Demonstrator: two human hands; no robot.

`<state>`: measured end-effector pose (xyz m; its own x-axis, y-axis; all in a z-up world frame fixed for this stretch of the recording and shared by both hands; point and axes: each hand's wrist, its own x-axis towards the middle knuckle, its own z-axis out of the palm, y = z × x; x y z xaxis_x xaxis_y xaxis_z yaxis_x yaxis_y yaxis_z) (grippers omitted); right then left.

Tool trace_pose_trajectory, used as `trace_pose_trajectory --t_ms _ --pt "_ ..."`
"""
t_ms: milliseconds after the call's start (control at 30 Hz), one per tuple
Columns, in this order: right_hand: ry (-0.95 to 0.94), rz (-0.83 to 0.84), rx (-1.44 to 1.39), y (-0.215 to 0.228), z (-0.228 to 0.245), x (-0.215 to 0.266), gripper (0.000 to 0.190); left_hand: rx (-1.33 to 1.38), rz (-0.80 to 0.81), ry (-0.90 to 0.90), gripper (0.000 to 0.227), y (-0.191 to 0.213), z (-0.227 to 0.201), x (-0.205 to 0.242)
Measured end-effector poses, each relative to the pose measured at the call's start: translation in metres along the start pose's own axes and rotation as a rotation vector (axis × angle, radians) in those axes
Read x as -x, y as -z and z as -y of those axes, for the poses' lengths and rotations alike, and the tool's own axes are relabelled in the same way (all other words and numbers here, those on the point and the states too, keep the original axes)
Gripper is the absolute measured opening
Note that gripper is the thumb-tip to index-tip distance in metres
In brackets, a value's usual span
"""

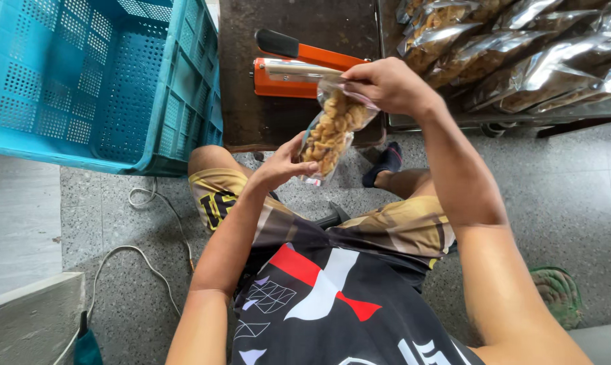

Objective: The person sits and repeatedly picks clear plastic bags filled with snacks from a blue crate. They place each bag into an orange handheld heat sealer to seal the top, then drop the sealed bag into the crate.

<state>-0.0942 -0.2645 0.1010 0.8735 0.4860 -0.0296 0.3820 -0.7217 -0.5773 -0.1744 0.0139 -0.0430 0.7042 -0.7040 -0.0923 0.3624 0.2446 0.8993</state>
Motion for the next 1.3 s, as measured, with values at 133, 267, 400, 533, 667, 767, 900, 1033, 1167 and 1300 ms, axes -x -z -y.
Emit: trace_pose_trajectory --t_ms 133,267,400,533,667,767,900,1033,1167,1300 --pt "-0.066 -0.056 -0.077 -0.032 -0.005 -0.040 0.034 -0.008 -0.178 0.036 0.081 0.015 -0.001 0.012" --pt "0.190 -0.258 0.163 -0.044 -0.018 -0.066 0.039 -0.001 -0.380 0.143 0.073 0.024 -0.001 0.017" --pt "0.219 -0.164 0.363 -0.044 -0.022 -0.091 0.061 0.216 -0.458 0.106 0.066 0.024 0.001 0.001" --pt "0.195 -0.073 0.403 -0.036 -0.026 -0.102 0.078 0.257 -0.466 0.079 0.064 0.018 0.004 -0.015" --pt "0.187 -0.064 0.427 -0.037 -0.030 -0.107 0.076 0.323 -0.436 0.090 0.068 0.019 -0.004 -0.019" --pt "0.188 -0.053 0.474 -0.040 -0.036 -0.107 0.079 0.290 -0.430 0.119 0.070 0.019 -0.007 -0.023" --pt "0.214 -0.049 0.504 -0.040 -0.039 -0.107 0.078 0.232 -0.439 0.149 0.070 0.019 -0.010 -0.029" --pt "0.221 0.015 0.530 -0.041 -0.036 -0.110 0.083 0.284 -0.417 0.133 0.068 0.019 -0.014 -0.030" --pt "0.329 0.018 0.739 -0.042 -0.032 -0.111 0.088 0.306 -0.406 0.129 0.066 0.017 -0.014 -0.028" --pt "0.376 0.076 0.715 -0.041 -0.026 -0.120 0.083 0.309 -0.406 0.147 0.066 0.019 -0.016 -0.024"
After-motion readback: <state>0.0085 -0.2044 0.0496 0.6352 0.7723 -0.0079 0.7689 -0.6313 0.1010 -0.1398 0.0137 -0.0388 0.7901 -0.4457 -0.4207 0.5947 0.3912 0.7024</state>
